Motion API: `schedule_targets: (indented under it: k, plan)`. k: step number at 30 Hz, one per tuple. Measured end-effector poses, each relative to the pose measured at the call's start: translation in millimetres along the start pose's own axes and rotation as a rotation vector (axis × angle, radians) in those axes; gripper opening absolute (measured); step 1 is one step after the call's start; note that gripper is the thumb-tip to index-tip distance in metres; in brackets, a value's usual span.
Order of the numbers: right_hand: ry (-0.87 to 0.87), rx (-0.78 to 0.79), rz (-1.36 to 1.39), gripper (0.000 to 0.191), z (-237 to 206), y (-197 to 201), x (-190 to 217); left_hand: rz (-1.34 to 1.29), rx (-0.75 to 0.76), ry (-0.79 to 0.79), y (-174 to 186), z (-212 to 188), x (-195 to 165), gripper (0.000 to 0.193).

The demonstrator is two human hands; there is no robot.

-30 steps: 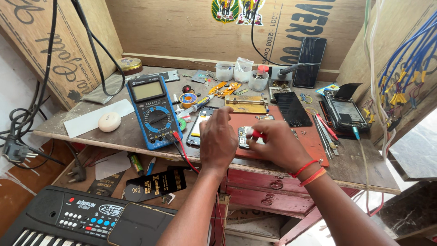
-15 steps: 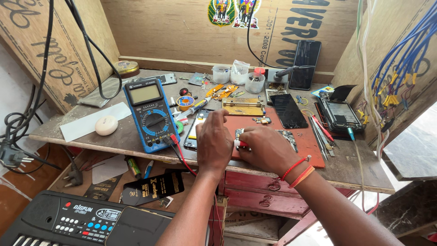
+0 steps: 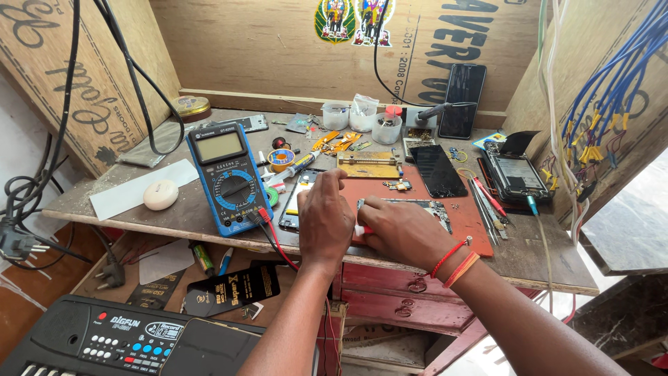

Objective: The person works at a cluttered repair bench on a disassembled smartphone lying on a mat. They hold the phone frame steady with one hand while probing its exposed board and connectors with multimeter test leads, repositioning the probes across different points, and later use a pen-shaped tool on the board.

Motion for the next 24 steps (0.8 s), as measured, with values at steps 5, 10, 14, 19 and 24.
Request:
schedule_targets:
  k: [5,10,14,19,24]
  plan:
    - [-0.051,-0.142,0.069,0.023,-10,4,-12,-0.004,0.003,0.007,0,-1,0,0.033]
    - [-0.403,-0.199,-0.059,0.02,-28,34,-73,0.014,0.026,0.017,1,-1,-1,0.032]
    - [-0.668,-0.103,-0.109,0.024,-50,48,-118,0.013,0.041,0.027,2,0,-1,0.033]
    - [-0.766,-0.092,-0.046,0.025,-69,39,-136,0.018,0.035,0.011,2,1,-3,0.031]
    - [-0.723,-0.125,-0.023,0.028,-72,30,-140,0.018,0.058,0.012,3,1,-2,0.031]
Point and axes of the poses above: each hand's wrist, its own z-axis towards the middle knuckle, its own y-axis out of the back of the hand, x = y × z, the point moved 1 cm from there along z, towards the middle knuckle, and after that the axes turned 12 degrees about -x, right-handed, at the moved point
